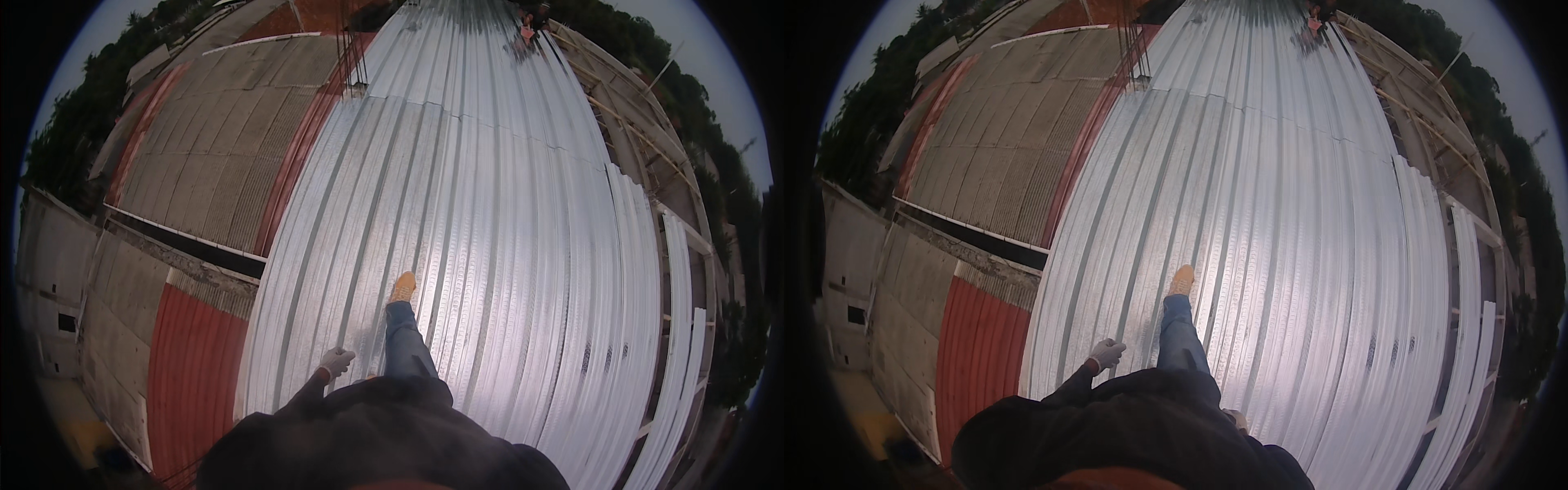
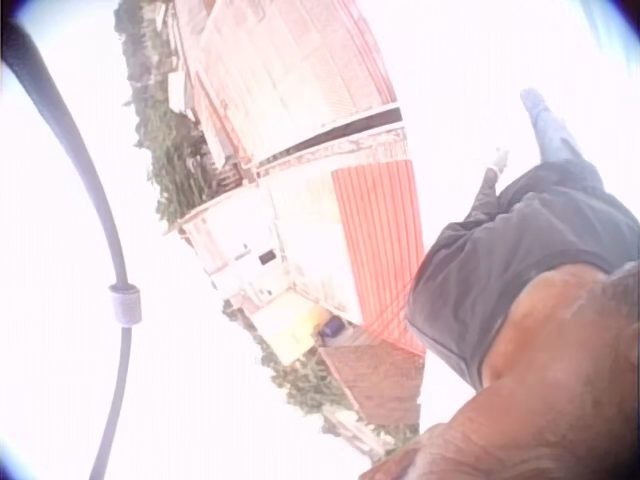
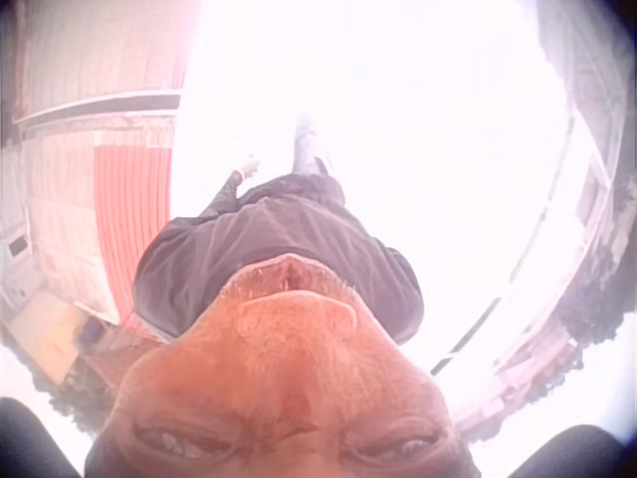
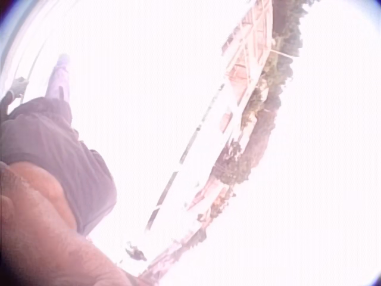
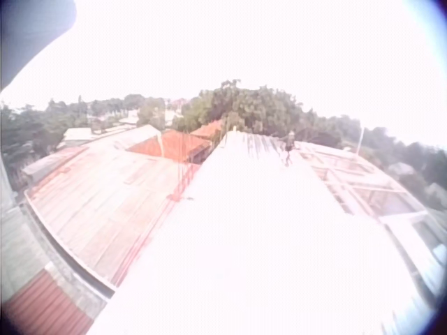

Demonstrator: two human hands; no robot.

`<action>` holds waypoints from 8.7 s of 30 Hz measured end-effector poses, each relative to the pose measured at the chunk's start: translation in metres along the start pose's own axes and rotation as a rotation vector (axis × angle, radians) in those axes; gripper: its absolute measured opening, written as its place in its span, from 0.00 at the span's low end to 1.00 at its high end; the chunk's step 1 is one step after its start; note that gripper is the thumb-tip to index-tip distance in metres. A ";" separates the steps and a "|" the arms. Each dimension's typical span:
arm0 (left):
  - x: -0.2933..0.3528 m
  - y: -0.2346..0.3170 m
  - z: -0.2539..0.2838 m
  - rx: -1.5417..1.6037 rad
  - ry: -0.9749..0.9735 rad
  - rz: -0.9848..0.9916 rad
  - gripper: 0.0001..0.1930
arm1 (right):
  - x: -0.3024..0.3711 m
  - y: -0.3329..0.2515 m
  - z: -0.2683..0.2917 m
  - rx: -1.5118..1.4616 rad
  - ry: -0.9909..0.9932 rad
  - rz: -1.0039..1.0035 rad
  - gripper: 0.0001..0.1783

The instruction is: The person scoops cement from a bucket with a trowel and applies it around vertical rebar on a corrugated metal roof. After finishing, the person walks across the roof and picks up a small metal box.

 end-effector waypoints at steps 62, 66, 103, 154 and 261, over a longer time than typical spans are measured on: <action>-0.896 1.370 0.125 0.233 0.499 0.022 0.22 | -1.096 -1.841 -0.065 0.091 0.001 0.552 0.27; -0.948 1.425 0.111 0.071 0.303 0.019 0.27 | -1.152 -1.935 -0.105 -0.009 -0.075 0.469 0.28; -1.400 2.409 0.140 0.057 0.537 -0.359 0.29 | -1.586 -2.586 -0.163 0.273 0.250 0.481 0.42; -1.977 2.780 0.066 -0.213 -0.136 -0.261 0.22 | -2.156 -3.178 -0.999 0.891 -0.422 0.872 0.42; -1.049 2.283 -0.408 -1.530 -1.632 -0.276 0.14 | -1.004 -2.276 -0.392 -1.207 2.042 -0.689 0.31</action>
Point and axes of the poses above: each hand's wrist, its own x-axis away from the middle knuckle, its own z-axis out of the back of the hand, y = z × x, the point moved 7 cm from there along -x, towards the middle knuckle, and after that the axes turned 7 degrees about y, right-handed, at the moved point
